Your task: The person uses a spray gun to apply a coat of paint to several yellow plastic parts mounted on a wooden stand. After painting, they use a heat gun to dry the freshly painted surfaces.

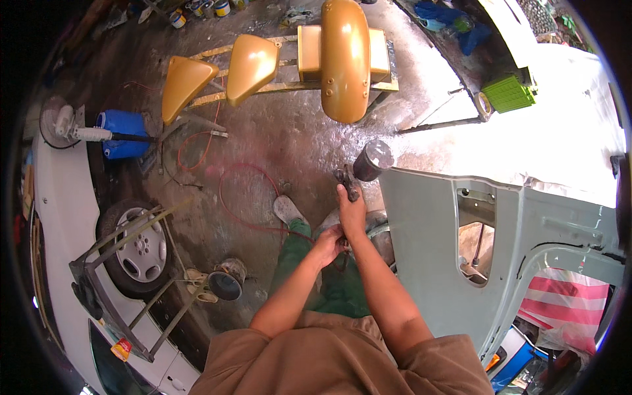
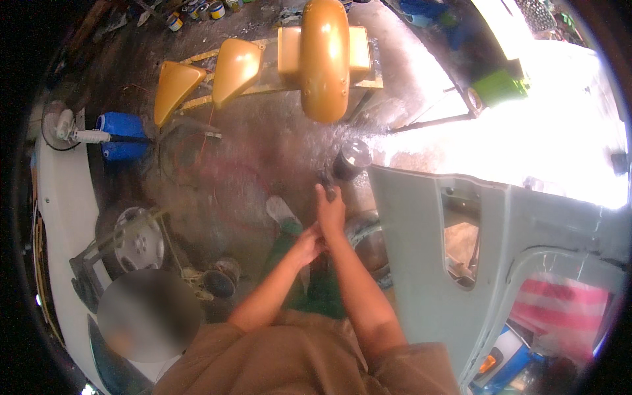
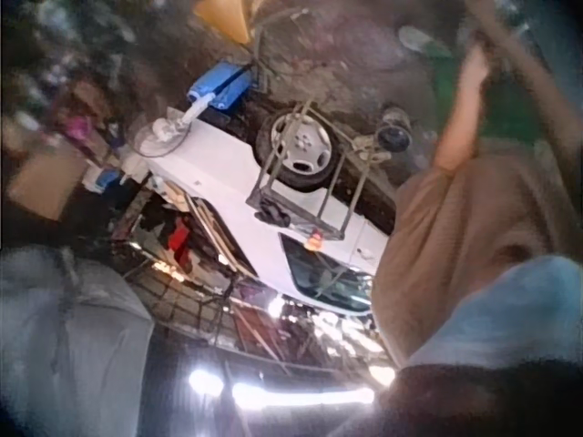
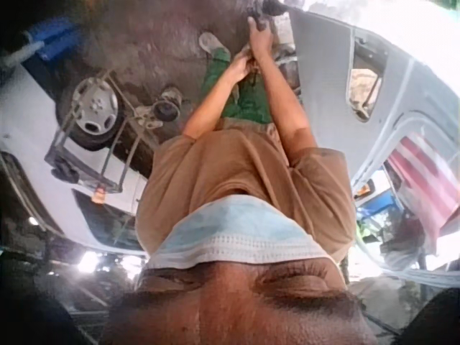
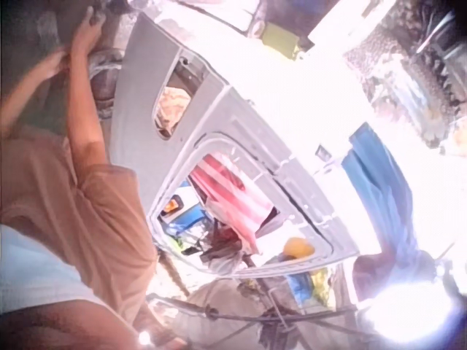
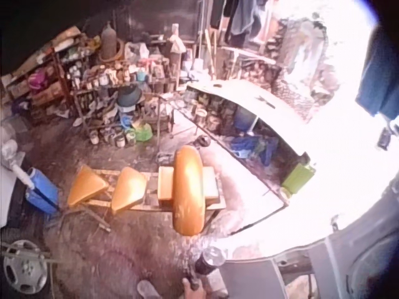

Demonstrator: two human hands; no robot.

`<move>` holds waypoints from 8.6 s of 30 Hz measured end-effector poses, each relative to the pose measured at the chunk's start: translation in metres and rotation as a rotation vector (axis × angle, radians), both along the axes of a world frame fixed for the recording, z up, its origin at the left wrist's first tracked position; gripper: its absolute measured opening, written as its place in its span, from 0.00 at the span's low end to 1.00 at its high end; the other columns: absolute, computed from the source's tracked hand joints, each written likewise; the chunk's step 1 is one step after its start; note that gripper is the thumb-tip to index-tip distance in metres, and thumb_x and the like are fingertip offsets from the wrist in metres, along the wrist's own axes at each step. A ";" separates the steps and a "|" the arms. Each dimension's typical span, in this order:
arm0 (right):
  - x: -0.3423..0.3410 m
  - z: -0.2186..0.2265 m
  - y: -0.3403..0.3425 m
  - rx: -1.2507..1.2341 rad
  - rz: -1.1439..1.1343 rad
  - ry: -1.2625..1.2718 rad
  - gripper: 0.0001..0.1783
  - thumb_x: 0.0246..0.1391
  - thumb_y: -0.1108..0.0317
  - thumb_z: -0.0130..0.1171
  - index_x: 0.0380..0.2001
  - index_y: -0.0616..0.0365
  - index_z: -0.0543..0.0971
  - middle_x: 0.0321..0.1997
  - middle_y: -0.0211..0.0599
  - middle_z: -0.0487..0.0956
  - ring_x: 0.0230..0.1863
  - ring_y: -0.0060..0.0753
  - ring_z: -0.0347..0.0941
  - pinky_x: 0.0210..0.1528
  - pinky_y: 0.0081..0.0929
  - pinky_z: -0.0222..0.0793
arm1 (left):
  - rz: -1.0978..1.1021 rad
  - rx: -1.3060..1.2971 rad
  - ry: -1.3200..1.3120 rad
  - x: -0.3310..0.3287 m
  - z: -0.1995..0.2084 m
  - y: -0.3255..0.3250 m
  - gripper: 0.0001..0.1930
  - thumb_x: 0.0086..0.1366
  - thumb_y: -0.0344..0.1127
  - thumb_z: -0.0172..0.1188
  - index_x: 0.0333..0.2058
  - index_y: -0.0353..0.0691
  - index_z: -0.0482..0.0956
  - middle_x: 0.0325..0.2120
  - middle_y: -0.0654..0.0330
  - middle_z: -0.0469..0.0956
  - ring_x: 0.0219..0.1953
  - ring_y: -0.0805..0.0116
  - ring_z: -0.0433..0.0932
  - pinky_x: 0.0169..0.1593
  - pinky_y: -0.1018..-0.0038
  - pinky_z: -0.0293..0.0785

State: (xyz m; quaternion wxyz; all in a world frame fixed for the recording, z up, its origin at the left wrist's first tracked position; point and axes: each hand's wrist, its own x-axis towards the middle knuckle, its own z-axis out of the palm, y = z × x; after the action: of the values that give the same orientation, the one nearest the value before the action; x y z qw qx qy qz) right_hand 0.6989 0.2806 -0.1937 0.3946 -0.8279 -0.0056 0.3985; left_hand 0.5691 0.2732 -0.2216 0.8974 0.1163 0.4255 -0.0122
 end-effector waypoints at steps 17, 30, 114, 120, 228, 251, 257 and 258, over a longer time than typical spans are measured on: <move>0.000 -0.029 0.000 0.003 0.022 -0.093 0.38 0.60 0.42 0.60 0.58 0.66 0.72 0.52 0.65 0.79 0.57 0.63 0.74 0.57 0.44 0.68 | 0.084 -0.014 -0.002 0.005 -0.003 0.001 0.11 0.76 0.37 0.47 0.47 0.42 0.76 0.38 0.66 0.79 0.35 0.75 0.76 0.38 0.75 0.75; 0.003 0.003 -0.026 0.090 -0.121 -0.019 0.38 0.58 0.46 0.64 0.62 0.65 0.71 0.47 0.53 0.83 0.49 0.48 0.80 0.54 0.38 0.71 | 0.022 -0.049 -0.056 -0.003 0.015 -0.017 0.13 0.76 0.39 0.48 0.51 0.40 0.76 0.40 0.65 0.80 0.37 0.71 0.77 0.44 0.70 0.75; 0.053 0.144 0.108 0.104 0.038 -0.196 0.22 0.61 0.55 0.63 0.48 0.61 0.76 0.33 0.39 0.81 0.32 0.28 0.74 0.37 0.29 0.70 | -1.345 1.095 -0.103 -0.056 -0.055 0.078 0.46 0.54 0.39 0.69 0.70 0.42 0.56 0.73 0.52 0.51 0.73 0.51 0.50 0.72 0.60 0.56; 0.091 0.168 0.099 -0.012 -0.121 -0.353 0.17 0.64 0.54 0.59 0.37 0.60 0.76 0.23 0.28 0.76 0.13 0.19 0.65 0.14 0.23 0.60 | -1.004 1.034 -0.269 -0.009 -0.042 0.072 0.37 0.59 0.38 0.63 0.67 0.37 0.62 0.68 0.48 0.61 0.71 0.52 0.59 0.71 0.63 0.57; 0.317 0.241 0.407 0.038 0.247 -0.339 0.22 0.63 0.48 0.59 0.40 0.58 0.79 0.28 0.36 0.81 0.21 0.23 0.67 0.21 0.25 0.66 | 0.489 -0.246 -0.555 0.359 0.202 0.361 0.25 0.76 0.59 0.39 0.47 0.44 0.75 0.32 0.63 0.78 0.33 0.69 0.76 0.39 0.72 0.73; 0.338 0.215 0.458 -0.064 0.379 -0.340 0.21 0.62 0.48 0.60 0.37 0.56 0.78 0.24 0.33 0.76 0.18 0.23 0.67 0.19 0.26 0.68 | 0.477 -0.263 -0.730 0.389 0.160 0.391 0.36 0.72 0.69 0.28 0.44 0.43 0.76 0.29 0.61 0.76 0.28 0.68 0.73 0.29 0.72 0.66; 0.304 0.234 0.450 -0.021 0.516 -0.265 0.25 0.61 0.43 0.59 0.38 0.58 0.78 0.28 0.35 0.81 0.19 0.21 0.67 0.20 0.23 0.68 | 0.736 -0.399 -0.545 0.352 0.206 0.379 0.29 0.73 0.66 0.36 0.38 0.48 0.76 0.28 0.65 0.78 0.29 0.70 0.74 0.36 0.73 0.68; 0.302 0.236 0.447 -0.024 0.527 -0.252 0.26 0.61 0.43 0.59 0.38 0.58 0.78 0.29 0.35 0.81 0.19 0.21 0.67 0.20 0.23 0.68 | 0.757 -0.414 -0.528 0.351 0.207 0.377 0.29 0.73 0.66 0.36 0.38 0.49 0.76 0.29 0.66 0.79 0.29 0.70 0.74 0.36 0.73 0.68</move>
State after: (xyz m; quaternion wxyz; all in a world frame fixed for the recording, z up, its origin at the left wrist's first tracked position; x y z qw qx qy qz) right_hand 1.0007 0.7279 0.0420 0.2638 -0.8455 -0.2649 0.3812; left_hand 0.9199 0.6501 -0.0142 0.9200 -0.2276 0.1849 0.2599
